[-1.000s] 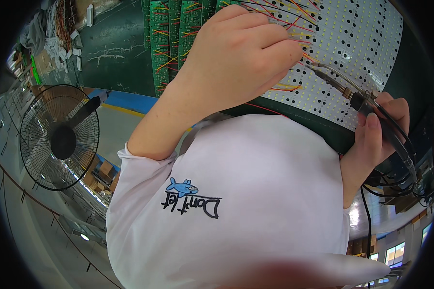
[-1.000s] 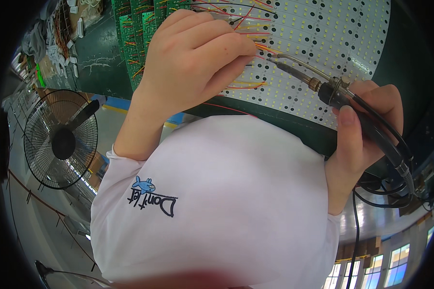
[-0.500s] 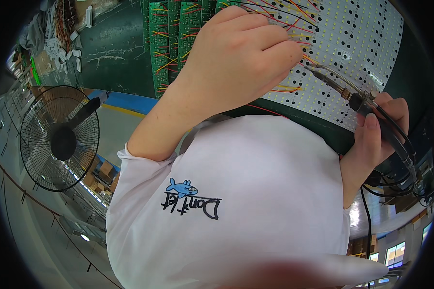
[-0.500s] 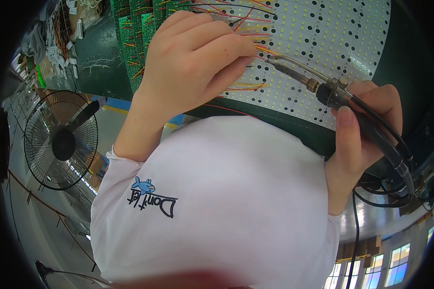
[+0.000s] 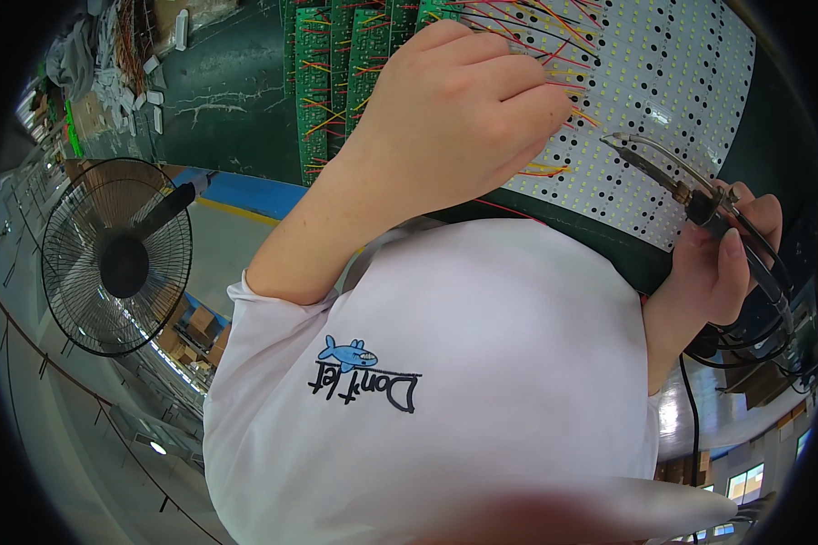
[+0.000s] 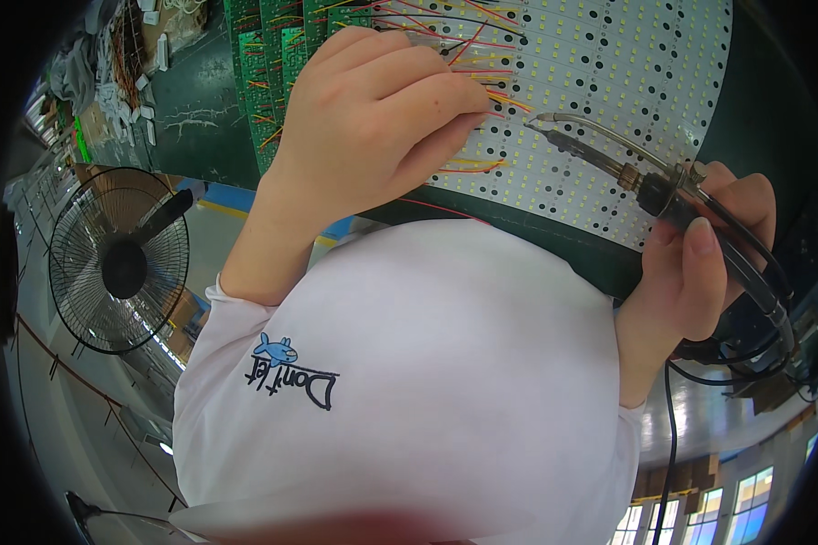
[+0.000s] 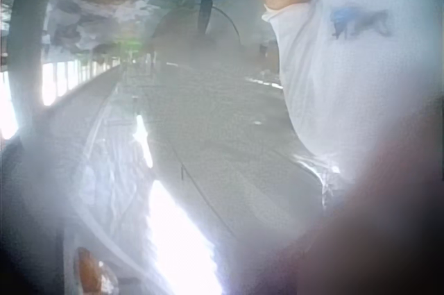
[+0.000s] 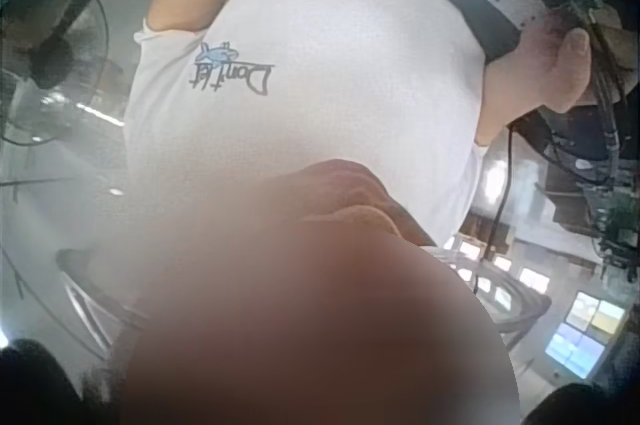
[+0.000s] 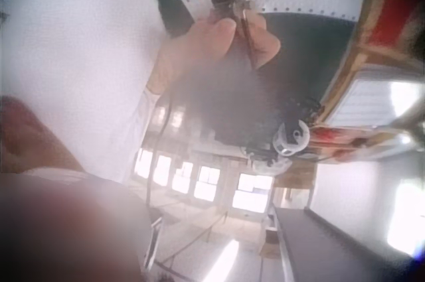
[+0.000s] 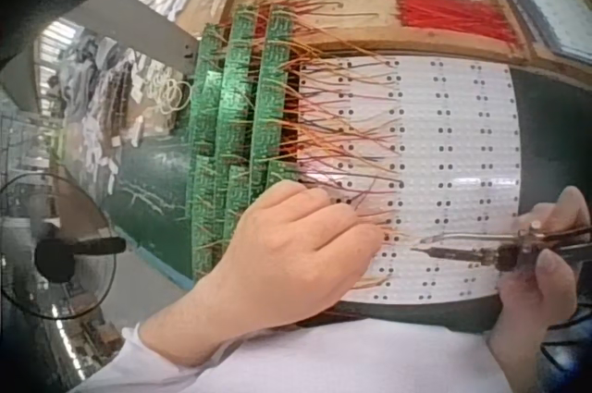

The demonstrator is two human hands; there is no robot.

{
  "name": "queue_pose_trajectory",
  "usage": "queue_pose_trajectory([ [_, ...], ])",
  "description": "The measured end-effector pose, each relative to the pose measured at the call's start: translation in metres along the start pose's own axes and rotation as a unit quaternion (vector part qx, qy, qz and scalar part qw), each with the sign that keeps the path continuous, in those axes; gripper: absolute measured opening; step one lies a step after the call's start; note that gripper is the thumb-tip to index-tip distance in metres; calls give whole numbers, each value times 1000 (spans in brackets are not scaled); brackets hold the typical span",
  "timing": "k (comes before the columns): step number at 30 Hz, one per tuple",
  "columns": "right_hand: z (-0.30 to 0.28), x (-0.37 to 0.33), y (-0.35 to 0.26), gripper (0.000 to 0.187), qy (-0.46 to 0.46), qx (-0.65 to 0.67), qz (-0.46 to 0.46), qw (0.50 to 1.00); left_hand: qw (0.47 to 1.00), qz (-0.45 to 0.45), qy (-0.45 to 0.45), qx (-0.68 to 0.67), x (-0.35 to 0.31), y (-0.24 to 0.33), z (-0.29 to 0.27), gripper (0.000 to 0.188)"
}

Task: The person solders individual wires from wire bundles onto an LED array panel using a soldering iron.

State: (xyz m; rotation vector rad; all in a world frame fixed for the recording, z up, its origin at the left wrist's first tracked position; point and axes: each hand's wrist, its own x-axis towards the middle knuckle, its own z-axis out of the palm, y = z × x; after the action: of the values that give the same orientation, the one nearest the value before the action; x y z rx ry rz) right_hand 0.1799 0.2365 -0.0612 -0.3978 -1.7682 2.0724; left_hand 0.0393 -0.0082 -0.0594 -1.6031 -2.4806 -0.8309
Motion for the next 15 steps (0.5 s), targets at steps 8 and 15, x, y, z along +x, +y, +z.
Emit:
queue_pose_trajectory([
  [8,-34,-1,11,15,-35,142,28,989,988,-102,115,34,-14,7,-50,14],
  [15,-57,3,15,10,-119,284,83,948,960,-261,50,93,-59,20,-58,13],
])
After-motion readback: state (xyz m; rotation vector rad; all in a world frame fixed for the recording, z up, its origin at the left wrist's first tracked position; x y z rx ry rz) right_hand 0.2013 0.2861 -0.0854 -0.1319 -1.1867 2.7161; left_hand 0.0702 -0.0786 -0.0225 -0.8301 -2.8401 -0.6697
